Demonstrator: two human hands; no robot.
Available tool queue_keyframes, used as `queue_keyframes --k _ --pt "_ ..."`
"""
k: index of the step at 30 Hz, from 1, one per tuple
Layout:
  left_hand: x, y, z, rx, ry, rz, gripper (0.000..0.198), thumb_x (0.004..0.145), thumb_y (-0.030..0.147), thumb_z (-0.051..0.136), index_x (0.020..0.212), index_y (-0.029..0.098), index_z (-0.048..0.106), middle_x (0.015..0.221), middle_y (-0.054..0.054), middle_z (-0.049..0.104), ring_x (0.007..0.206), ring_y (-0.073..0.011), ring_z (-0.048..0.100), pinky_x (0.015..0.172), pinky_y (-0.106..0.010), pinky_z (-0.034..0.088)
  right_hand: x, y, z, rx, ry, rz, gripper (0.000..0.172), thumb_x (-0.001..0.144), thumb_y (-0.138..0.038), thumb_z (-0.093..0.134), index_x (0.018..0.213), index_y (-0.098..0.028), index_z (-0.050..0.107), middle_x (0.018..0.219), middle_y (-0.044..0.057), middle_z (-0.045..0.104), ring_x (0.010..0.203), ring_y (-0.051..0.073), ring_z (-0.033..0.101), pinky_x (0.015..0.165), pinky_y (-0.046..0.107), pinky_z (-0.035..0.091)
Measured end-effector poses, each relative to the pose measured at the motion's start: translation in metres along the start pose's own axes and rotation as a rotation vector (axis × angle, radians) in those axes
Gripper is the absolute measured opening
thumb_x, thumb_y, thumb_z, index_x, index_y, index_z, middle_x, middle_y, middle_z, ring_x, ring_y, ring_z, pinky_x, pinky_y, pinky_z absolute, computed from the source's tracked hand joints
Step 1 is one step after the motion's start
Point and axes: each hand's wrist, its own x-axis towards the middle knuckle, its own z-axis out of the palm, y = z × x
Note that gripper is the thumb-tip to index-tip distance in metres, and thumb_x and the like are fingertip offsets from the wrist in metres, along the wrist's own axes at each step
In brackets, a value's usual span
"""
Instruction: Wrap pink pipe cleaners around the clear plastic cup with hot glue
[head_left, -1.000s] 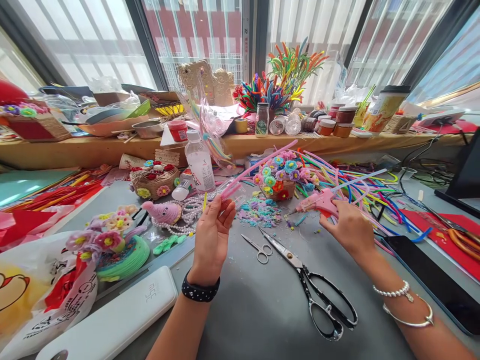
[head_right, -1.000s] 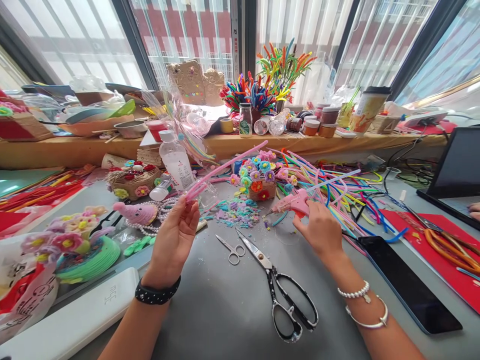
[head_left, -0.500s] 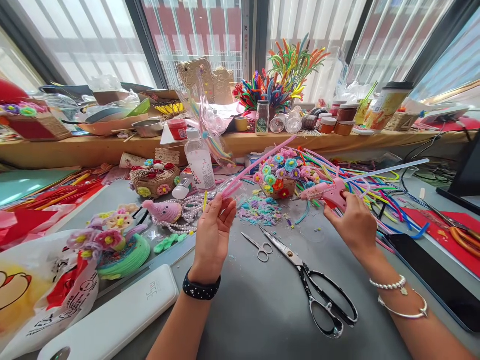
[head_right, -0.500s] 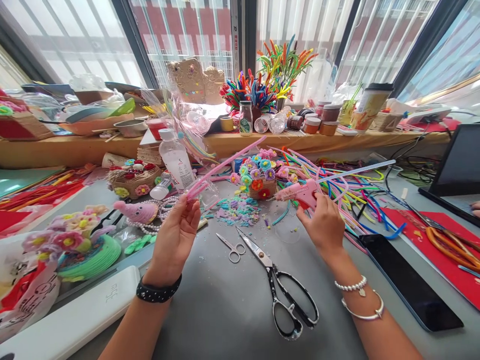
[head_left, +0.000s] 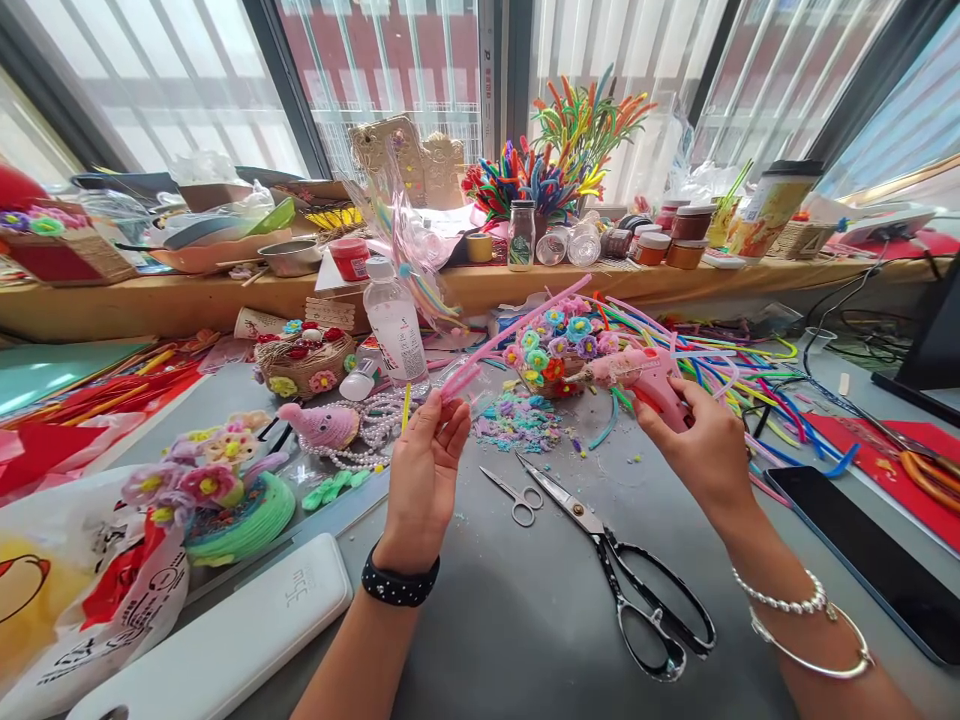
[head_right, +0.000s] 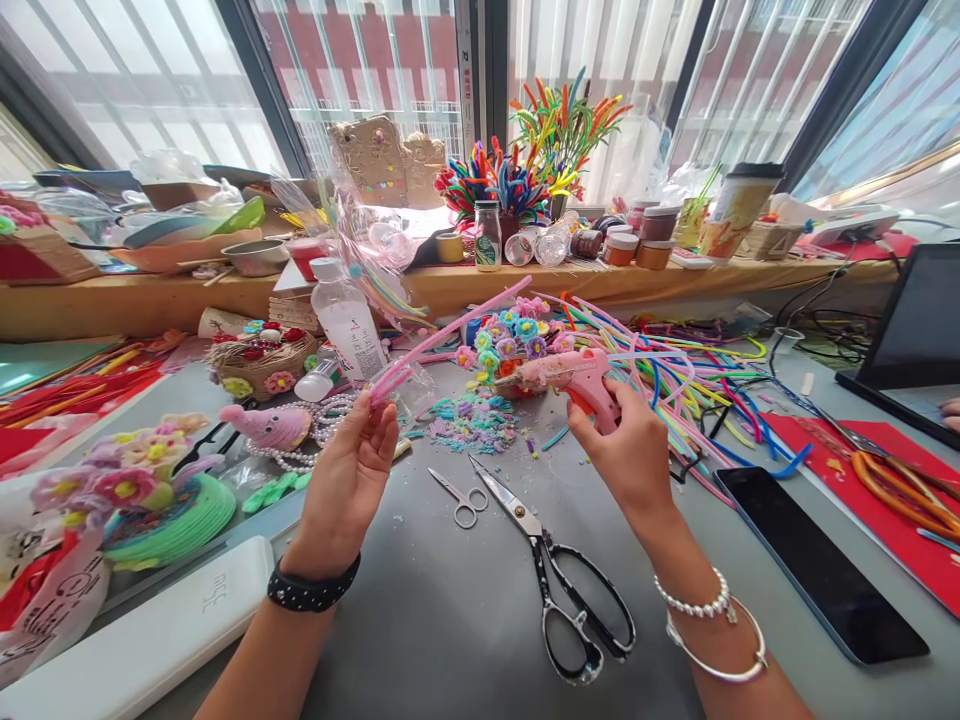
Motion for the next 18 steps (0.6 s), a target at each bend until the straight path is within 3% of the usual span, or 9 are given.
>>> queue_keyframes --k 5,10,18 --pt "-0.002 -0.006 -0.002 0.019 -0.018 -0.014 0.014 0.081 0.011 0.056 0.069 0.013 0.062 0.059 0.001 0.067 0.055 -0.0068 0.066 0.054 -0.012 0.053 -0.001 -0.018 0.006 0.108 -0.05 0.031 0.055 0.067 -0.056 0.056 0.096 -0.01 0.061 0.075 0.009 0.063 0.056 0.018 0.052 0.053 0.032 0.043" --pt "-0.004 -0.016 -0.003 0.077 -0.085 -0.02 0.009 0.075 0.018 0.066 0.07 0.014 0.061 0.062 0.0 0.068 0.058 -0.0077 0.066 0.055 -0.013 0.052 -0.013 -0.027 0.015 0.138 -0.123 0.014 0.05 0.07 -0.054 0.057 0.095 -0.011 0.06 0.075 0.007 0.062 0.056 0.016 0.05 0.054 0.03 0.043" --pt "-0.011 -0.028 -0.002 0.185 -0.162 -0.024 0.021 0.063 0.026 0.076 0.069 0.014 0.059 0.065 0.0 0.068 0.061 -0.0101 0.067 0.059 -0.017 0.053 -0.021 -0.023 0.02 0.124 -0.067 -0.025 0.052 0.072 -0.056 0.056 0.101 -0.012 0.057 0.089 0.012 0.064 0.072 0.023 0.057 0.064 0.035 0.046"
